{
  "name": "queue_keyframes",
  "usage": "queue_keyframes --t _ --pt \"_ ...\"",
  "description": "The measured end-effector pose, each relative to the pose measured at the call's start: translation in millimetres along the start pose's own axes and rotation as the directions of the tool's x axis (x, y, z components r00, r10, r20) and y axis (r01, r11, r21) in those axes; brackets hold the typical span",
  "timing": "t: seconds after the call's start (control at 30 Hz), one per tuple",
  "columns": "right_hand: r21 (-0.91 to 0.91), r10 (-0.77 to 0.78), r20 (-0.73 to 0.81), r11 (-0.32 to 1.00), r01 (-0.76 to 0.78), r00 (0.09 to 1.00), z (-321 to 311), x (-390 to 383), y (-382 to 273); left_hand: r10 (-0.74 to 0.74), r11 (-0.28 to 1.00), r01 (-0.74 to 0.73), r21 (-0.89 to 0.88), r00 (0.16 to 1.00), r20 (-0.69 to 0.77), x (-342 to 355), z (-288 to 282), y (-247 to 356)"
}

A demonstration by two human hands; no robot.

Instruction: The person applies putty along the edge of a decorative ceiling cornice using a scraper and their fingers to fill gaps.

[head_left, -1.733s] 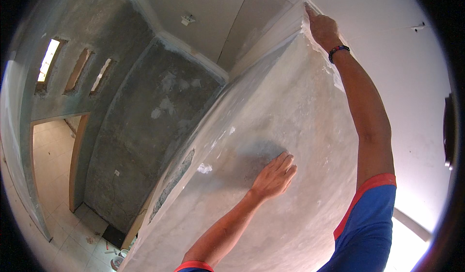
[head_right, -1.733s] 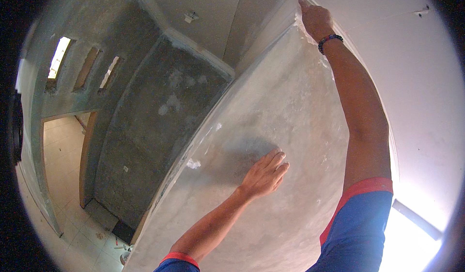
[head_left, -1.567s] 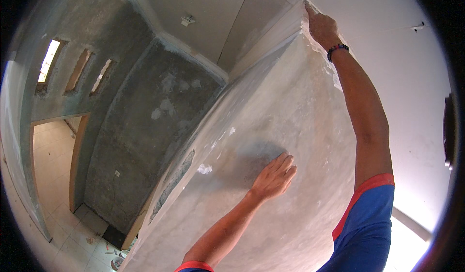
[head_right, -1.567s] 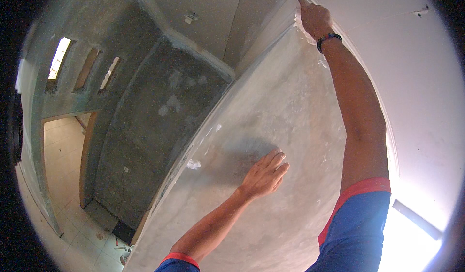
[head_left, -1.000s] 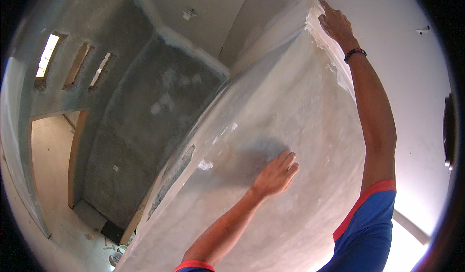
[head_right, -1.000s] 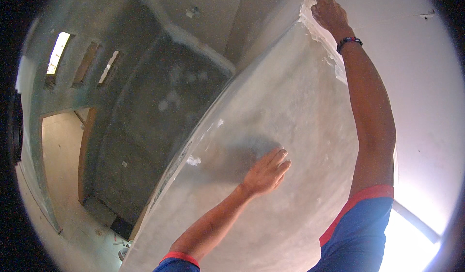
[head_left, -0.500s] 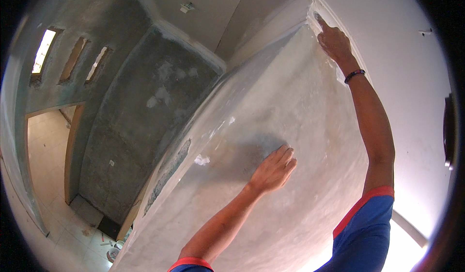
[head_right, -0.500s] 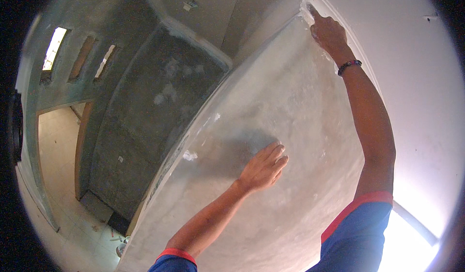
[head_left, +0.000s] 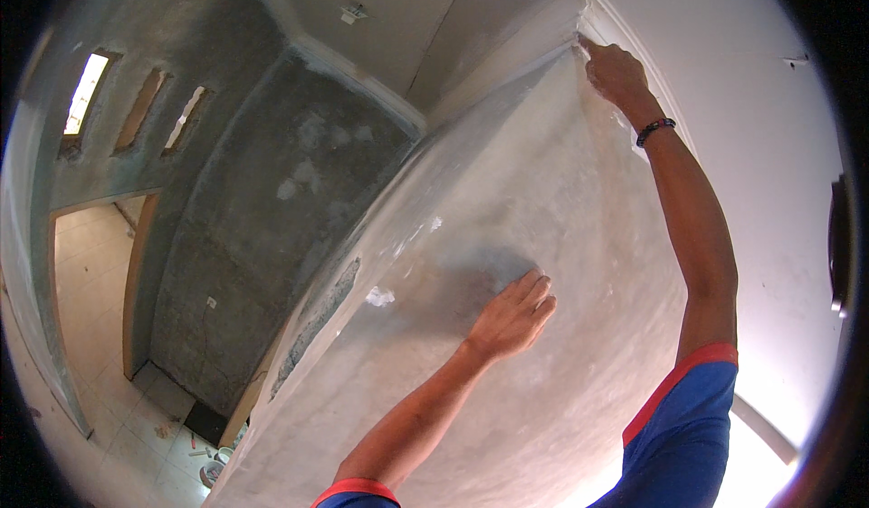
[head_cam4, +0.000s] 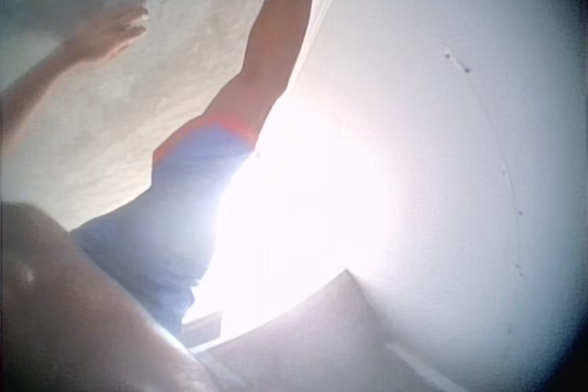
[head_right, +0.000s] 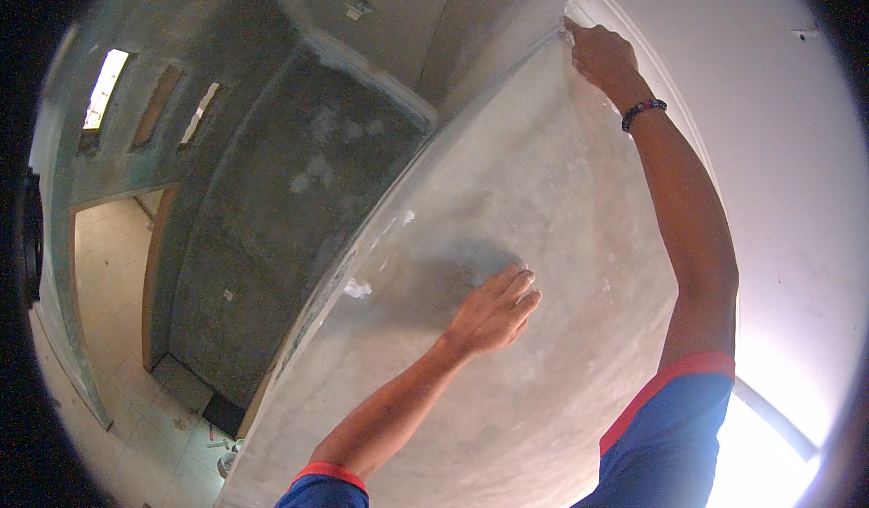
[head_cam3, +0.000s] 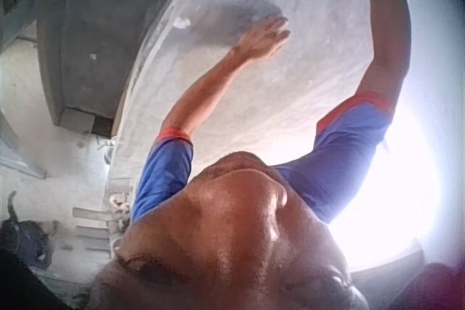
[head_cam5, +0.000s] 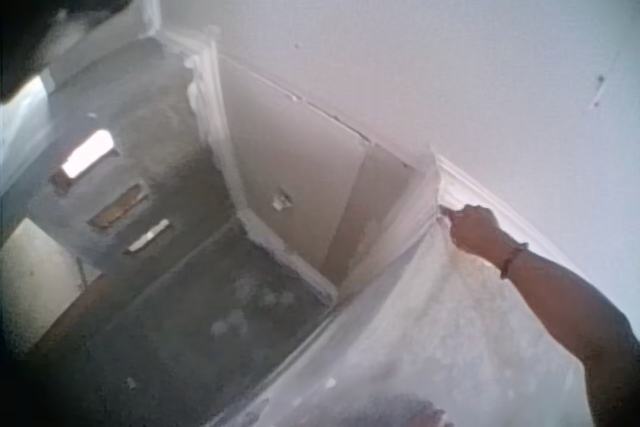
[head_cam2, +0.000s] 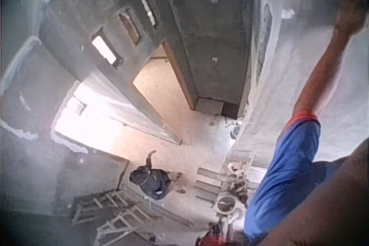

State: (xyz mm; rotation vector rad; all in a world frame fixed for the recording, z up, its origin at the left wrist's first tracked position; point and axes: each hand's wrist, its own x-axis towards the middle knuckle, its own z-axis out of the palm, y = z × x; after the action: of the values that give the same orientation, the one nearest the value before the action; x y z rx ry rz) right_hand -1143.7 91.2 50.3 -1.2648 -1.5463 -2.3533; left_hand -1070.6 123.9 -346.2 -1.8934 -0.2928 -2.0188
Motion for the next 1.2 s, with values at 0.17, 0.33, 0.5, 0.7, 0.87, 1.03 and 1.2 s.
queue_keyframes --t 0.17,0.33,0.5,0.7,0.87,1.03,1.2 --pt "0.185 0.177 -0.165 0.972 -0.146 0.97 -11.0 10.1 7.4 0.005 0.999 -0.004 0.036 0.999 -0.052 -3.5 5.8 -1.5" --pt "0.275 0.15 -0.131 0.955 -0.109 0.98 -0.1 22.0 26.4 0.002 1.0 -0.001 0.017 1.0 -0.019 -1.8 4.6 0.4" --pt "0.162 0.119 -0.06 0.981 -0.108 0.991 11.0 22.9 17.0 0.0 1.0 0.001 0.013 0.999 -0.034 -2.0 3.8 1.0" --pt "0.197 -0.005 -0.172 0.98 0.04 0.985 1.7 15.2 16.9 0.004 1.0 -0.004 0.01 0.998 -0.056 -2.3 5.3 -0.1" --pt "0.197 0.151 -0.106 0.972 -0.128 0.983 -1.0 22.9 13.3 0.003 1.0 -0.001 0.024 0.998 -0.07 -3.3 5.5 0.5" --pt "0.219 0.038 -0.176 0.976 0.001 0.984 10.2 28.7 22.2 0.005 1.0 -0.004 0.021 0.998 -0.059 -2.1 6.3 1.1" --pt "0.209 0.162 -0.168 0.97 -0.126 0.972 -7.9 25.7 14.0 0.012 1.0 -0.011 0.016 0.996 -0.092 -3.5 7.6 -1.7"
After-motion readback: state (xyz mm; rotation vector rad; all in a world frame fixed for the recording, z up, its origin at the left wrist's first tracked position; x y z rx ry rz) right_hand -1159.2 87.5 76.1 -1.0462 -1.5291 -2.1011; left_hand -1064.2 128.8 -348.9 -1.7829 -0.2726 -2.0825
